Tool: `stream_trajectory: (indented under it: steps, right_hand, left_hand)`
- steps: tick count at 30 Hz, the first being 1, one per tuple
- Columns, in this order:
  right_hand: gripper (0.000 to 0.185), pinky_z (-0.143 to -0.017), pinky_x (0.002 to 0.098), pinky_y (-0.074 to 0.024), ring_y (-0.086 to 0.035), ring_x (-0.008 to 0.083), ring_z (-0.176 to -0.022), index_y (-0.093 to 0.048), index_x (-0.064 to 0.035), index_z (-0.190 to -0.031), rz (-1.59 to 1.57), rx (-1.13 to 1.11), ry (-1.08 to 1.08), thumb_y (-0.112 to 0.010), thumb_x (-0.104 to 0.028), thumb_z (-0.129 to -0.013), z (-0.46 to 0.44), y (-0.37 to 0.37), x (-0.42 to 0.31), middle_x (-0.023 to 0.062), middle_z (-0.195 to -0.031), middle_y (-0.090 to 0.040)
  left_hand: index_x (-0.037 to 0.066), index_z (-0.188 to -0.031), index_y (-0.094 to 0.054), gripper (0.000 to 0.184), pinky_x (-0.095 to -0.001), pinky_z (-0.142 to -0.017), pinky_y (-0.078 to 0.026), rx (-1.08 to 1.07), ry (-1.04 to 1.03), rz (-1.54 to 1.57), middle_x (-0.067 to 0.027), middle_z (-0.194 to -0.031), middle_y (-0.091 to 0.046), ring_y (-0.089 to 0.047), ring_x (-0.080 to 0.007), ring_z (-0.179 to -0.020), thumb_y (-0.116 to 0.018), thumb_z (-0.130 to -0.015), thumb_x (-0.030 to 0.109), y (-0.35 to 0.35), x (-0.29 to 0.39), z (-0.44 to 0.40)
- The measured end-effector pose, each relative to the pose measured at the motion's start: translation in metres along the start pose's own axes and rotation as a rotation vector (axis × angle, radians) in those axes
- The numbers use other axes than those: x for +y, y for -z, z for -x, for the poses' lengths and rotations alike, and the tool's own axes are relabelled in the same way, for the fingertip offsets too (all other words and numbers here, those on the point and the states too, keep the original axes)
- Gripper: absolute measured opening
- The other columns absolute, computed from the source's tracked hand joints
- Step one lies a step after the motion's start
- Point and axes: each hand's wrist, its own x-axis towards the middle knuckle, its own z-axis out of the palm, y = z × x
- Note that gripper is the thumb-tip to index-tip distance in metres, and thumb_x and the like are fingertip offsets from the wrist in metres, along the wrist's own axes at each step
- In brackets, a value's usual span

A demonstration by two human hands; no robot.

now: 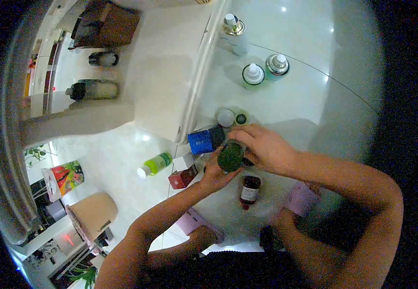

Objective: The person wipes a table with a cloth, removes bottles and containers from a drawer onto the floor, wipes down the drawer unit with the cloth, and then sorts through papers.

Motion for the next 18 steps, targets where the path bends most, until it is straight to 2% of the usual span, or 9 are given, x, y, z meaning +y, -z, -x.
stream_trajectory:
  steps: [2,5,8,10,11,13,15,16,18]
  right_hand:
    - [0.059,-0.091,0.0436,-0.0446,-0.052,0.0383,-0.107,-0.043,-0.0095,-0.125,-0.015,0.0,0.034,-0.061,0.001,-0.07,0.001,0.0,0.0,0.0185,-0.117,-0.052]
    - [0.059,-0.092,0.0426,-0.0444,-0.051,0.0378,-0.109,-0.044,-0.01,-0.125,-0.075,-0.008,-0.052,-0.061,0.001,-0.07,0.001,0.007,-0.002,0.0192,-0.119,-0.051]
    - [0.054,-0.086,0.044,-0.0467,-0.055,0.0369,-0.102,-0.047,-0.0095,-0.121,-0.004,0.03,-0.085,-0.06,0.0,-0.07,0.0,0.021,-0.013,0.0178,-0.111,-0.055]
    - [0.053,-0.072,0.0427,-0.0492,-0.059,0.0346,-0.086,-0.054,-0.008,-0.113,0.23,0.121,-0.022,-0.055,0.01,-0.063,-0.001,0.042,-0.028,0.013,-0.097,-0.059]
    - [0.053,-0.072,0.0427,-0.0492,-0.059,0.0346,-0.086,-0.054,-0.008,-0.113,0.221,0.126,-0.017,-0.055,0.01,-0.063,-0.009,0.056,-0.04,0.013,-0.097,-0.059]
    - [0.045,-0.068,0.0424,-0.049,-0.059,0.0348,-0.076,-0.057,-0.0071,-0.105,0.082,0.242,0.279,-0.055,0.008,-0.064,-0.049,0.08,-0.071,0.0108,-0.086,-0.06]
    - [0.037,-0.068,0.0417,-0.0489,-0.057,0.0349,-0.077,-0.058,-0.0061,-0.1,-0.043,0.358,0.469,-0.054,0.007,-0.065,-0.12,0.064,-0.083,0.0124,-0.086,-0.058]
    - [0.033,-0.071,0.0424,-0.049,-0.057,0.0346,-0.082,-0.058,-0.0055,-0.097,0.027,0.427,0.55,-0.053,0.005,-0.067,-0.167,0.048,-0.083,0.0131,-0.088,-0.058]
    - [0.041,-0.086,0.0426,-0.047,-0.056,0.0369,-0.097,-0.056,-0.0054,-0.109,0.068,0.418,0.502,-0.053,0.001,-0.068,-0.253,0.028,-0.092,0.0181,-0.103,-0.059]
  left_hand:
    - [0.007,-0.104,-0.057,0.039,-0.0408,-0.079,-0.045,-0.031,0.037,0.02,-0.0134,-0.108,-0.056,-0.055,-0.0346,-0.097,-0.074,-0.07,0.01,-0.001,0.0,-0.002]
    - [0.007,-0.102,-0.057,0.034,-0.0412,-0.077,-0.045,-0.025,0.033,0.022,-0.0126,-0.104,-0.055,-0.055,-0.0345,-0.096,-0.071,-0.072,0.006,-0.001,0.002,-0.005]
    - [0.007,-0.104,-0.056,0.034,-0.0406,-0.078,-0.046,-0.028,0.07,-0.037,-0.013,-0.107,-0.055,-0.055,-0.0348,-0.096,-0.07,-0.073,0.005,0.007,0.012,-0.006]
    - [0.005,-0.109,-0.054,0.039,-0.0405,-0.078,-0.046,-0.107,0.158,0.0,-0.014,-0.112,-0.055,-0.055,-0.0356,-0.097,-0.069,-0.073,0.005,0.017,0.02,-0.009]
    - [0.004,-0.117,-0.049,0.048,-0.0409,-0.081,-0.045,-0.101,0.105,-0.017,-0.0158,-0.116,-0.054,-0.054,-0.0361,-0.098,-0.069,-0.073,0.005,0.017,0.015,-0.006]
    - [0.004,-0.119,-0.048,0.05,-0.0411,-0.084,-0.044,-0.119,0.169,-0.057,-0.0168,-0.115,-0.053,-0.053,-0.0363,-0.1,-0.069,-0.074,0.006,0.023,0.018,0.004]
    - [0.005,-0.123,-0.046,0.052,-0.0416,-0.091,-0.041,-0.199,0.352,-0.119,-0.0176,-0.115,-0.053,-0.05,-0.0359,-0.106,-0.067,-0.075,0.008,0.034,0.035,0.001]
    - [0.005,-0.123,-0.046,0.052,-0.0416,-0.091,-0.041,-0.2,0.345,-0.131,-0.0176,-0.115,-0.053,-0.05,-0.0359,-0.106,-0.067,-0.075,0.008,0.042,0.043,0.001]
    - [0.006,-0.122,-0.047,0.049,-0.0413,-0.091,-0.041,-0.169,0.215,-0.195,-0.0162,-0.115,-0.053,-0.049,-0.0346,-0.107,-0.066,-0.077,0.01,0.063,0.052,0.0]
